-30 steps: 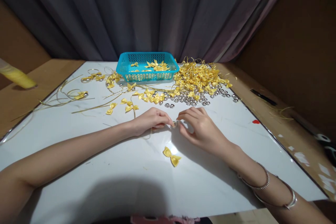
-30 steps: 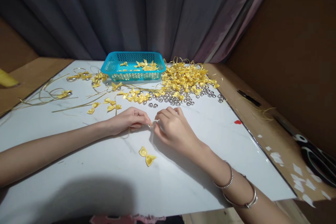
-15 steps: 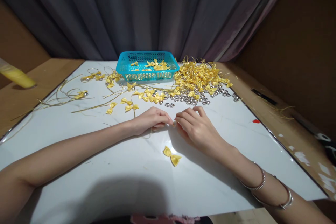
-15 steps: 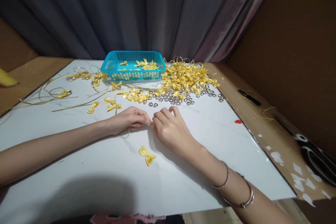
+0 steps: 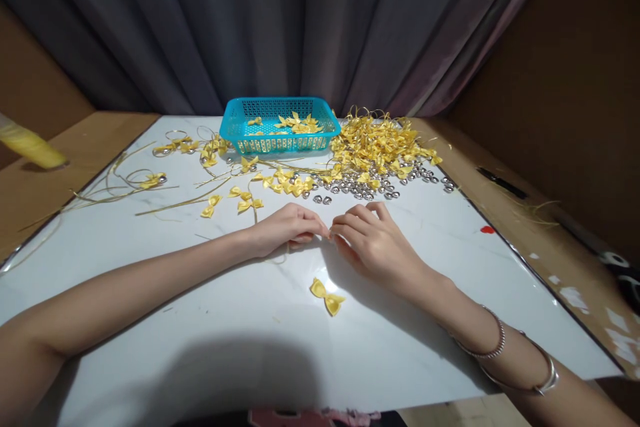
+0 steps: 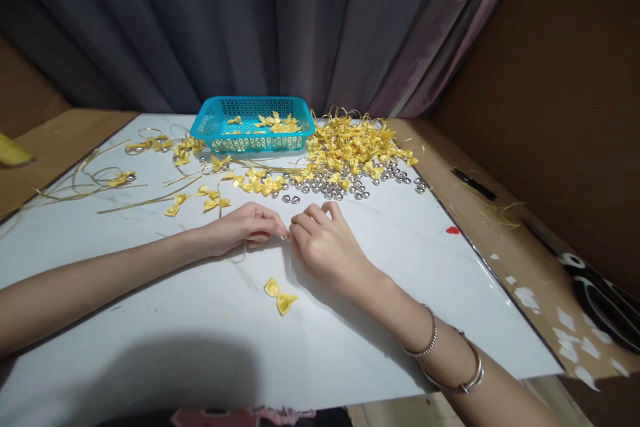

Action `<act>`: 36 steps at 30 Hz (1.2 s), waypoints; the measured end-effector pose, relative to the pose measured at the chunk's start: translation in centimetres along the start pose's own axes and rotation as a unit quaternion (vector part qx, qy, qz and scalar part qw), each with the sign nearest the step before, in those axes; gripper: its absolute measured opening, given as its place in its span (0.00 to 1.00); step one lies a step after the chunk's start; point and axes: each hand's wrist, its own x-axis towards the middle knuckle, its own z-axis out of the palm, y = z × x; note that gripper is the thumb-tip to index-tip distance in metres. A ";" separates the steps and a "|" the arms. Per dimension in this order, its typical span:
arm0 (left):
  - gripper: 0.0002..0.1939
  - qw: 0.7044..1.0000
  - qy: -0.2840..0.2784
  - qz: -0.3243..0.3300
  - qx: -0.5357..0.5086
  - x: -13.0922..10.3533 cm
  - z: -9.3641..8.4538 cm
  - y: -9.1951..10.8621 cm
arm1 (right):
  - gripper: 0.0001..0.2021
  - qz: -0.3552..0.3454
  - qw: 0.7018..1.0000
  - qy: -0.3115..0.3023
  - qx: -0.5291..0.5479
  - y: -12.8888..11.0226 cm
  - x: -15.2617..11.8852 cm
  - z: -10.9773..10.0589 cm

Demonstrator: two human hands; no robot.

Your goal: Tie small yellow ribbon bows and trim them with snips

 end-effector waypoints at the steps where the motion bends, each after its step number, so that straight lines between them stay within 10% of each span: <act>1: 0.05 1.000 0.001 -0.001 0.000 0.0 0.0 0.0 | 0.13 -0.002 1.000 -0.001 -0.006 0.0 0.0 0.0; 36: 0.08 1.000 -0.020 0.014 -0.015 0.0 -0.1 0.0 | 0.11 -0.026 0.997 -0.014 -0.070 0.5 -0.1 -0.1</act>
